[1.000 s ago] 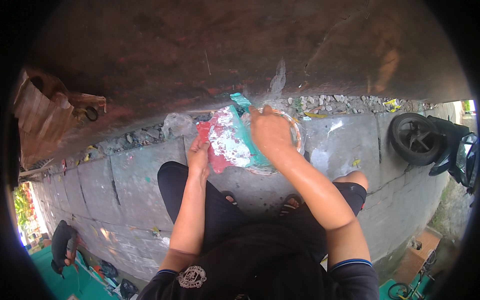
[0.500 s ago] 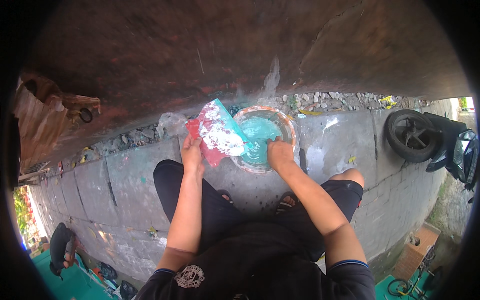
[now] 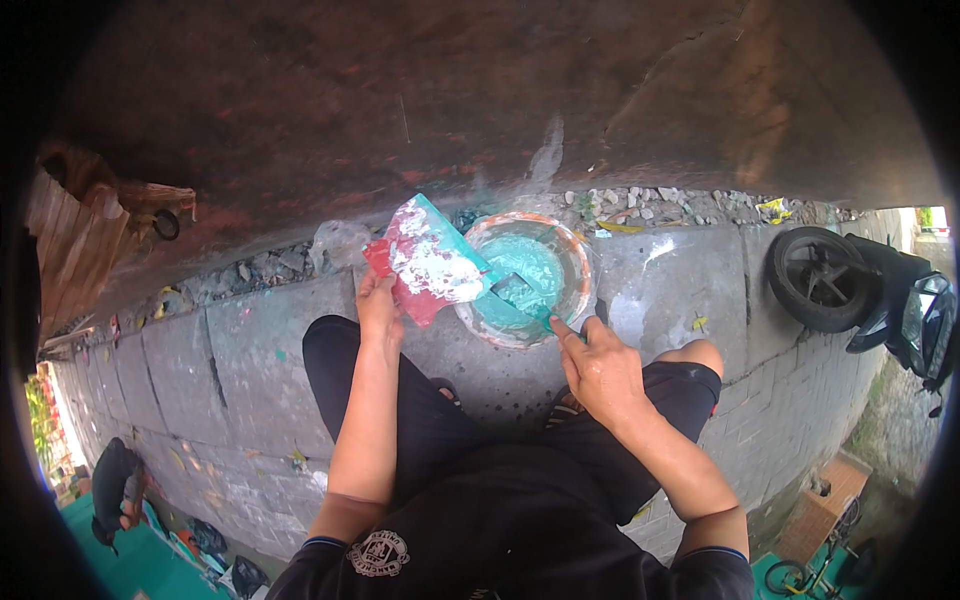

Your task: The person mixes a green liquid in a bucket with a trowel, walks inside a house, and then pours water into a container using a small cup.

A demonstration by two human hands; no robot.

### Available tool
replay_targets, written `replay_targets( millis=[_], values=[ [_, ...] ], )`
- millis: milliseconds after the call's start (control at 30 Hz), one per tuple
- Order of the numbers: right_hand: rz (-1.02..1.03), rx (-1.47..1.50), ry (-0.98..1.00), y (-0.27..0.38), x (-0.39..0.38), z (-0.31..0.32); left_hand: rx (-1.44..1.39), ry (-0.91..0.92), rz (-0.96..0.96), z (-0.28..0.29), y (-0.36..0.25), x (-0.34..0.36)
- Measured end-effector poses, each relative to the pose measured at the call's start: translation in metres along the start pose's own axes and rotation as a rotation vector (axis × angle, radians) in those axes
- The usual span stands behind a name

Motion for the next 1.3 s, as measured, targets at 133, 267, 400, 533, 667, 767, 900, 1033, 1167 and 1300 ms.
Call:
replay_targets(
  millis=[133, 267, 400, 533, 667, 767, 900, 1033, 1167, 1300],
  values=[
    [0.033, 0.03, -0.037, 0.009, 0.015, -0.016, -0.017, 0.032, 0.085, 0.003, 0.002, 0.002],
    [0.062, 0.018, -0.068, 0.02, 0.05, -0.04, -0.069, 0.082, 0.12, -0.004, 0.003, -0.002],
    [0.104, -0.003, 0.006, 0.032, 0.041, -0.018, -0.077, 0.044, 0.046, 0.003, -0.003, -0.006],
    [0.094, -0.028, 0.03, 0.033, 0.032, -0.004, -0.069, 0.108, 0.042, 0.002, -0.004, -0.003],
    [0.135, -0.036, -0.021, 0.03, 0.063, -0.04, -0.03, 0.099, -0.023, -0.003, -0.01, -0.01],
    [0.121, -0.007, -0.066, 0.031, 0.062, -0.044, -0.029, 0.016, -0.023, 0.005, -0.01, -0.001],
    [0.11, 0.006, -0.068, 0.032, 0.043, -0.021, -0.09, 0.108, 0.045, 0.007, -0.007, 0.009],
    [0.124, -0.04, -0.1, 0.034, 0.073, -0.045, -0.114, 0.208, 0.104, -0.01, -0.002, -0.001],
    [0.163, -0.053, -0.08, 0.045, 0.081, -0.047, -0.105, 0.163, 0.06, -0.003, 0.003, 0.002],
    [0.109, -0.087, 0.035, 0.055, 0.055, -0.027, -0.119, 0.146, 0.031, 0.001, 0.004, 0.008]
  ],
)
Point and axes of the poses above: each hand's wrist, its own x-axis towards the middle knuckle, its own z-axis out of the back of the hand, y = z × x, the point moved 3 cm from there along x, towards the middle knuckle, and after that the axes turned 6 degrees about -y, right-handed, at the moved point
